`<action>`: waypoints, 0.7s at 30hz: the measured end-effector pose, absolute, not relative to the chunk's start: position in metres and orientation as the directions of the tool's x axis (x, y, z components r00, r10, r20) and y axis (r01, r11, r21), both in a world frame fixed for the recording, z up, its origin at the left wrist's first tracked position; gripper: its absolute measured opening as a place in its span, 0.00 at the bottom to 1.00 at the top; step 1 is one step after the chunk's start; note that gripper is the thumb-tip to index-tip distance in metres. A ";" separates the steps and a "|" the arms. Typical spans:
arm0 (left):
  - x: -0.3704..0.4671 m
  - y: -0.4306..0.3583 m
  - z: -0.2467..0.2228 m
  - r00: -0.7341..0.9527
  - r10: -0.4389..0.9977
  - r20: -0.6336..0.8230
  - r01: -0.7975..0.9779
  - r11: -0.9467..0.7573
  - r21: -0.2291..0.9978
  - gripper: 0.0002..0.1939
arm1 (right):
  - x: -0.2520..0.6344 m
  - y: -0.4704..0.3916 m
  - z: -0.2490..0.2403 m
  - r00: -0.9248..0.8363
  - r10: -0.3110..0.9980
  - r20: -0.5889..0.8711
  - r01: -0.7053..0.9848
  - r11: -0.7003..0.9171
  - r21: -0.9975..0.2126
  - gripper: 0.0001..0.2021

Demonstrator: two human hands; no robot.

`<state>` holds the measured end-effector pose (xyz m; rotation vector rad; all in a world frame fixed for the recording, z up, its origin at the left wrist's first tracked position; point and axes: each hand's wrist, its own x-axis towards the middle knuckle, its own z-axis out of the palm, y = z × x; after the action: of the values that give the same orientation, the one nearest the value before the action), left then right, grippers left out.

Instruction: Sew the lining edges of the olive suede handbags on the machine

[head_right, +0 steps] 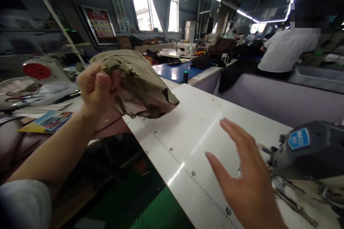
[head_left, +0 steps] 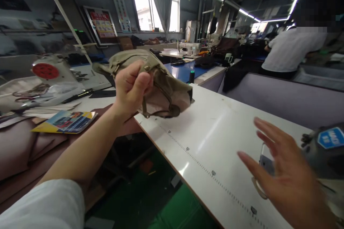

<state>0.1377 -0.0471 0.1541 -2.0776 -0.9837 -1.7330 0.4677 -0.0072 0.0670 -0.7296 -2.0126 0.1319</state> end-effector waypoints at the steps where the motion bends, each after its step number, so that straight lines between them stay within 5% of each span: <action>1: 0.140 -0.050 0.159 0.100 0.332 0.938 0.600 -0.772 0.209 0.24 | 0.453 -0.002 0.067 -0.387 0.531 0.754 0.424 0.828 -0.367 0.29; 4: 0.152 -0.055 0.157 0.223 0.563 0.796 0.575 -0.735 0.359 0.23 | 0.414 0.006 0.060 -0.545 0.473 0.692 0.281 0.881 -0.381 0.35; 7: 0.161 -0.059 0.128 0.177 0.870 0.460 0.588 -0.468 0.660 0.20 | 0.398 -0.006 0.051 -0.701 0.448 0.555 0.169 0.860 -0.481 0.38; 10: 0.164 -0.060 0.094 0.084 0.967 0.241 0.562 -0.245 0.790 0.19 | 0.400 -0.031 0.052 -0.753 0.424 0.502 0.193 0.873 -0.448 0.38; 15: 0.166 -0.075 0.073 0.119 0.968 0.221 0.714 -0.238 0.658 0.19 | 0.392 -0.049 0.037 -0.787 0.359 0.502 0.300 0.933 -0.197 0.38; 19: 0.152 -0.124 0.041 0.065 0.997 0.045 0.906 -0.078 0.417 0.17 | 0.393 -0.028 -0.009 -0.792 0.346 0.504 0.311 0.938 -0.156 0.31; 21: 0.141 -0.150 0.003 0.036 0.999 0.010 0.928 -0.037 0.372 0.26 | 0.399 -0.021 -0.026 -0.803 0.368 0.468 0.327 0.929 -0.171 0.31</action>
<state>0.1410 -0.1503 0.0025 -2.4318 -2.3418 -0.4639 0.3989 -0.0207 -0.0261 -0.4977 -2.5763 0.1109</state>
